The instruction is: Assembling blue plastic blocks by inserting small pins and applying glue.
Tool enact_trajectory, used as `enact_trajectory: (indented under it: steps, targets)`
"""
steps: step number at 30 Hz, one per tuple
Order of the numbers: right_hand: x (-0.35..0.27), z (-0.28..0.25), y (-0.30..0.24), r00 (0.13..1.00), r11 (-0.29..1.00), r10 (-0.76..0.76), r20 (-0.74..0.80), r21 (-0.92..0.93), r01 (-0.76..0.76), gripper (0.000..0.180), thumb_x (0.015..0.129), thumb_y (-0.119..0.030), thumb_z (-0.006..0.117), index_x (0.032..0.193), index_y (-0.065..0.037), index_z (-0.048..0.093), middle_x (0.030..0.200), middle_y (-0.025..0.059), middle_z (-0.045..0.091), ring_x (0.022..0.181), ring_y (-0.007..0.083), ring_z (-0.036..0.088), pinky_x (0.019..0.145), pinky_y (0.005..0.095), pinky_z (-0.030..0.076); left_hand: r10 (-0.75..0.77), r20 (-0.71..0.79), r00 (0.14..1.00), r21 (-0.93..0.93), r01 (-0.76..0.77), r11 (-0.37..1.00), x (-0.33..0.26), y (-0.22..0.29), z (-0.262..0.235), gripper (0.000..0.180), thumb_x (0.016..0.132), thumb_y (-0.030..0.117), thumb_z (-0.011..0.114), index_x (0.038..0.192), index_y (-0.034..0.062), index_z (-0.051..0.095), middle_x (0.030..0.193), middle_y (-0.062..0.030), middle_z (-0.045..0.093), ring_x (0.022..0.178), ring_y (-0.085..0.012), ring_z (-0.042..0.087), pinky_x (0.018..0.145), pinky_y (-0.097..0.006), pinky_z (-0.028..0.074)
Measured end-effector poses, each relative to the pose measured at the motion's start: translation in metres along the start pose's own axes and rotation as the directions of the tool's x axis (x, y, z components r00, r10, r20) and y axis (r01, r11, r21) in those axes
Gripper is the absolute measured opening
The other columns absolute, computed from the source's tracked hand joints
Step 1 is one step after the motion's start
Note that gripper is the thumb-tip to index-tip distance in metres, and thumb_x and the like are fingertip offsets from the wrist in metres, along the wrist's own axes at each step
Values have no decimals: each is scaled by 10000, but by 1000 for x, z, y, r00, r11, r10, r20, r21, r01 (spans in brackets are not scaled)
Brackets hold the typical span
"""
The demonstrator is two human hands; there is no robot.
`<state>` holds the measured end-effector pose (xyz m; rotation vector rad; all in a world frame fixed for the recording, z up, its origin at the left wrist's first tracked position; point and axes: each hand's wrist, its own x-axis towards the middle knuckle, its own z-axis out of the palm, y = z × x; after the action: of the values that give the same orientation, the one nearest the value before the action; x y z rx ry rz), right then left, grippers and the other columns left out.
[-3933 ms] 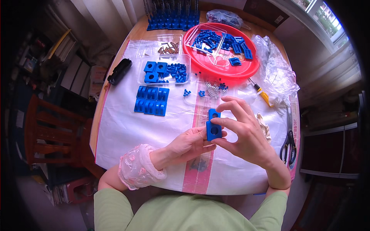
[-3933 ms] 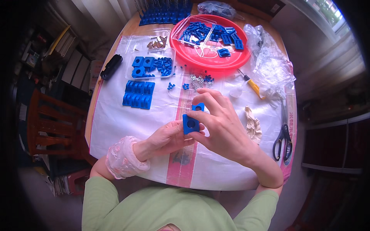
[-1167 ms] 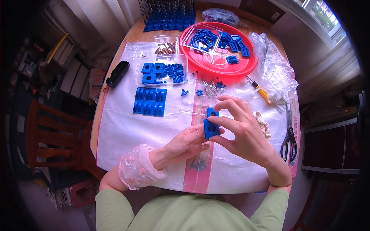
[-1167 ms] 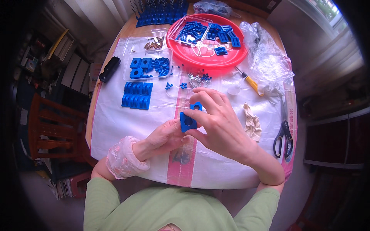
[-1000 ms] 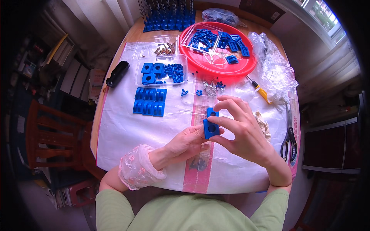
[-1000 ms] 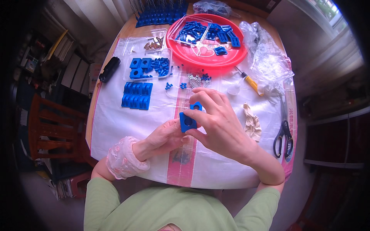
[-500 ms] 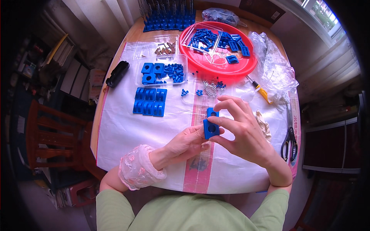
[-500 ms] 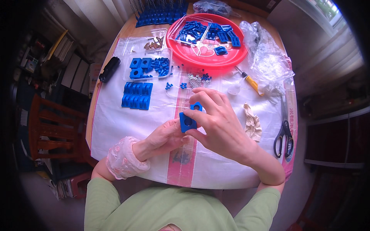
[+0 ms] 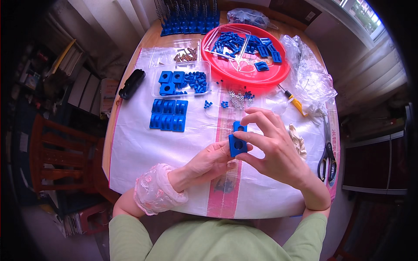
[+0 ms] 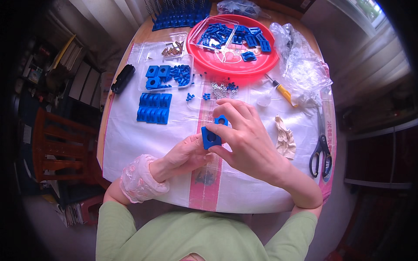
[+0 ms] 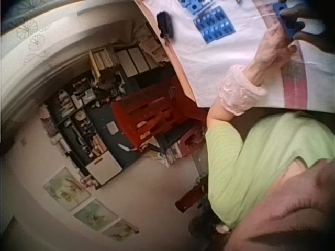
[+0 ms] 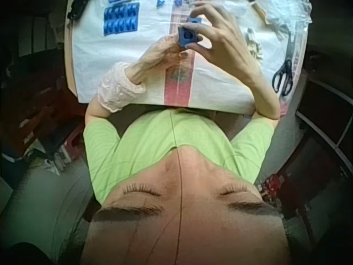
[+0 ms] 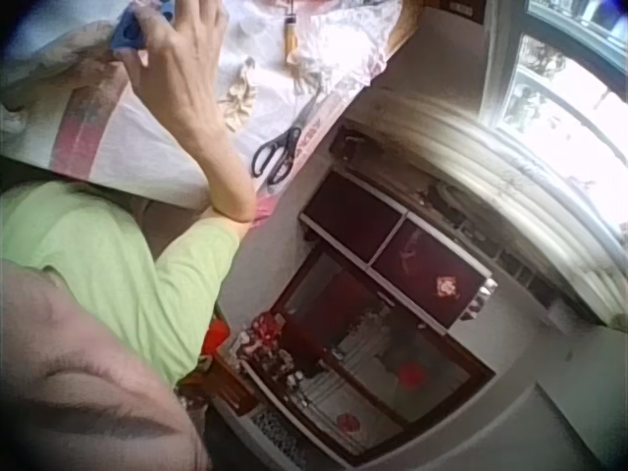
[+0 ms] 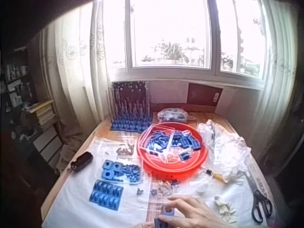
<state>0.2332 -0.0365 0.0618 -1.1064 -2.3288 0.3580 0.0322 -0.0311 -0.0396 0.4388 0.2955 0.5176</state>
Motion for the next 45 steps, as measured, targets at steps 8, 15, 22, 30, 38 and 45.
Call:
enact_trajectory:
  steps: [8, 15, 22, 30, 38, 45]
  targets:
    - [0, 1, 1, 1000, 1000, -1, -7, 9, 1, 390, 654, -99, 787, 1028, -57, 682, 1120, 115, 580, 1234, 318, 484, 1002, 464, 383, 1, -13, 1000, 18, 0, 1000, 0, 1, -1, 425, 999, 352, 545, 1343, 105, 510, 1301, -32, 577, 1083, -55, 545, 856, -244, 443]
    - [0, 2, 1, 1000, 1000, -2, -9, 14, 2, 399, 650, -96, 791, 1033, -56, 686, 1116, 115, 582, 1232, 318, 486, 1000, 462, 385, 1, -24, 1000, 21, 0, 1000, -2, 2, 2, 428, 1001, 355, 543, 1348, 108, 507, 1302, -23, 578, 1090, -55, 540, 873, -256, 427]
    - [0, 3, 3, 1000, 1000, -4, -14, 17, 5, 397, 649, -96, 789, 1031, -55, 686, 1110, 111, 582, 1224, 319, 491, 999, 462, 384, 3, -30, 1000, 7, -3, 1000, -1, 2, 0, 423, 1001, 352, 544, 1344, 106, 513, 1298, -27, 580, 1079, -54, 545, 869, -254, 430]
    - [0, 2, 2, 1000, 1000, -5, -14, 10, 6, 407, 645, -98, 792, 1036, -61, 682, 1110, 106, 579, 1219, 315, 494, 997, 462, 383, 13, -25, 1000, 12, -13, 1000, -1, 2, 1, 423, 1002, 342, 542, 1344, 96, 512, 1295, -33, 579, 1054, -54, 552, 840, -245, 444]
    - [-1, 3, 3, 1000, 1000, -4, -16, 4, 4, 405, 646, -94, 794, 1034, -69, 683, 1108, 105, 579, 1218, 313, 496, 995, 460, 384, 7, -47, 999, 78, -3, 997, 1, 2, -1, 451, 966, 403, 581, 1295, 99, 526, 1256, -20, 579, 1035, -60, 556, 823, -250, 457]
    - [-1, 3, 3, 999, 1000, 8, -39, -9, -8, 435, 617, -122, 846, 1025, -116, 696, 1100, 78, 576, 1191, 310, 522, 954, 463, 424, -4, -61, 998, 42, 6, 999, 1, 0, -4, 387, 982, 353, 576, 1279, 106, 551, 1240, -7, 599, 1019, -41, 546, 811, -240, 441]
